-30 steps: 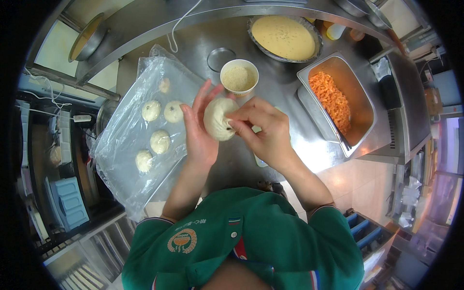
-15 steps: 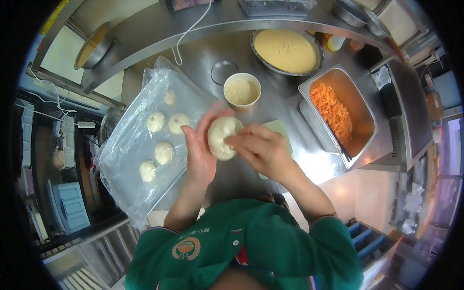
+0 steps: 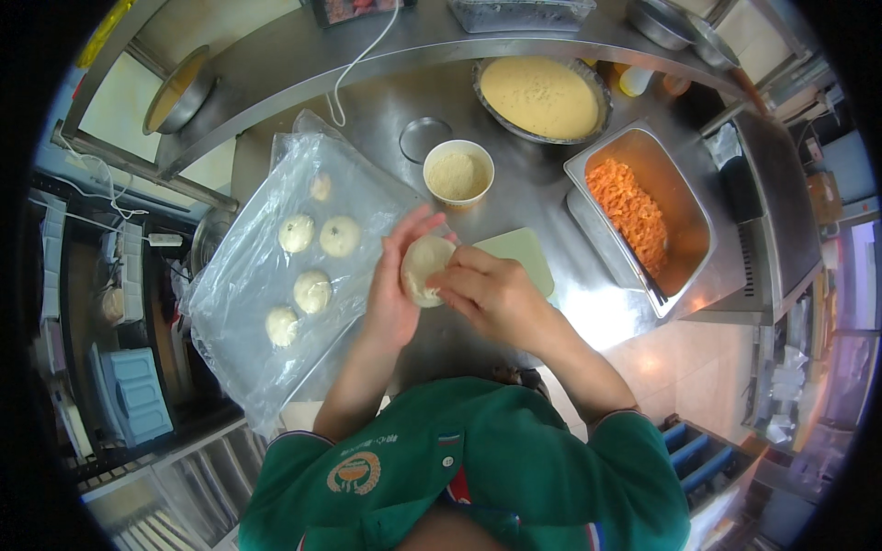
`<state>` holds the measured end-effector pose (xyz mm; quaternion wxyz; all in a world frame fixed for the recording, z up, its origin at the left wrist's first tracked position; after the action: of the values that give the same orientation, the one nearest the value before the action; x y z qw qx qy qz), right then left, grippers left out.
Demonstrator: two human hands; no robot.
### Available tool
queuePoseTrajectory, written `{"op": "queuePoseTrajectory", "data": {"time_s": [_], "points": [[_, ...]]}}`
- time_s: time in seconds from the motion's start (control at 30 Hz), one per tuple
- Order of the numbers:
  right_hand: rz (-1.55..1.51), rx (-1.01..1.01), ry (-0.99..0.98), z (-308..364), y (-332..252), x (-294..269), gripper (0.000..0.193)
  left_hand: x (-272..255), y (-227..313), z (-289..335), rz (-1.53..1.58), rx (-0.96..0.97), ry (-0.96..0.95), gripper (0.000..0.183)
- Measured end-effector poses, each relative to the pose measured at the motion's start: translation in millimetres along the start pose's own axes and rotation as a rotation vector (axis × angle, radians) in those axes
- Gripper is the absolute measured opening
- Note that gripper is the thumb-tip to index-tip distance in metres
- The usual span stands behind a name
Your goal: The person flattens dough balls, fills them with shredded orange filling and a brown crumb mixture, then folds and seals each bun. The person places finished buns on a tray and stores a container of filling in a refrigerator.
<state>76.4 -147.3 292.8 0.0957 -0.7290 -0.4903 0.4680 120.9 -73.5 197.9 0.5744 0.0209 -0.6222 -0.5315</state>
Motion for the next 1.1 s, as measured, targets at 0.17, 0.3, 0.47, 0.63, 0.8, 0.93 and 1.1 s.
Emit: {"op": "queuePoseTrajectory", "data": {"time_s": [0.17, 0.3, 0.47, 0.63, 0.8, 0.93, 1.1], "points": [[-0.101, 0.156, 0.113, -10, 16, -3, 0.029, -13, -4, -2, 0.058, 0.047, 0.109, 0.050], [0.027, 0.360, 0.290, 3, 18, -31, 0.028, -19, 8, -10, 0.186, 0.121, 0.218, 0.054], [-0.014, 0.260, 0.343, 2, 27, -4, 0.018, -11, 5, -10, 0.233, 0.176, 0.185, 0.058], [-0.082, 0.304, 0.374, 3, 34, -5, 0.011, -8, 15, -6, 0.166, 0.256, 0.196, 0.053], [-0.004, 0.257, 0.271, -5, 30, -4, 0.010, -6, 16, -4, 0.085, 0.274, 0.168, 0.047], [0.024, 0.133, 0.217, -12, 27, -14, 0.015, -4, 11, -7, 0.113, 0.170, 0.112, 0.045], [0.369, -0.082, 0.106, -23, 6, -22, 0.027, -1, -2, -11, 0.180, -0.087, 0.000, 0.046]]}}
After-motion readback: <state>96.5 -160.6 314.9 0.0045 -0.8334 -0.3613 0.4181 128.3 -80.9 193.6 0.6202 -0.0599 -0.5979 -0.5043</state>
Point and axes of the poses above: each hand's wrist, its own z-axis away from the middle knuckle, its own x-axis out of the palm, y = z × x, the point moved 10 cm from there along -z, towards the middle knuckle, and after that the axes turned 12 degrees about -x, right-handed, at the moved point
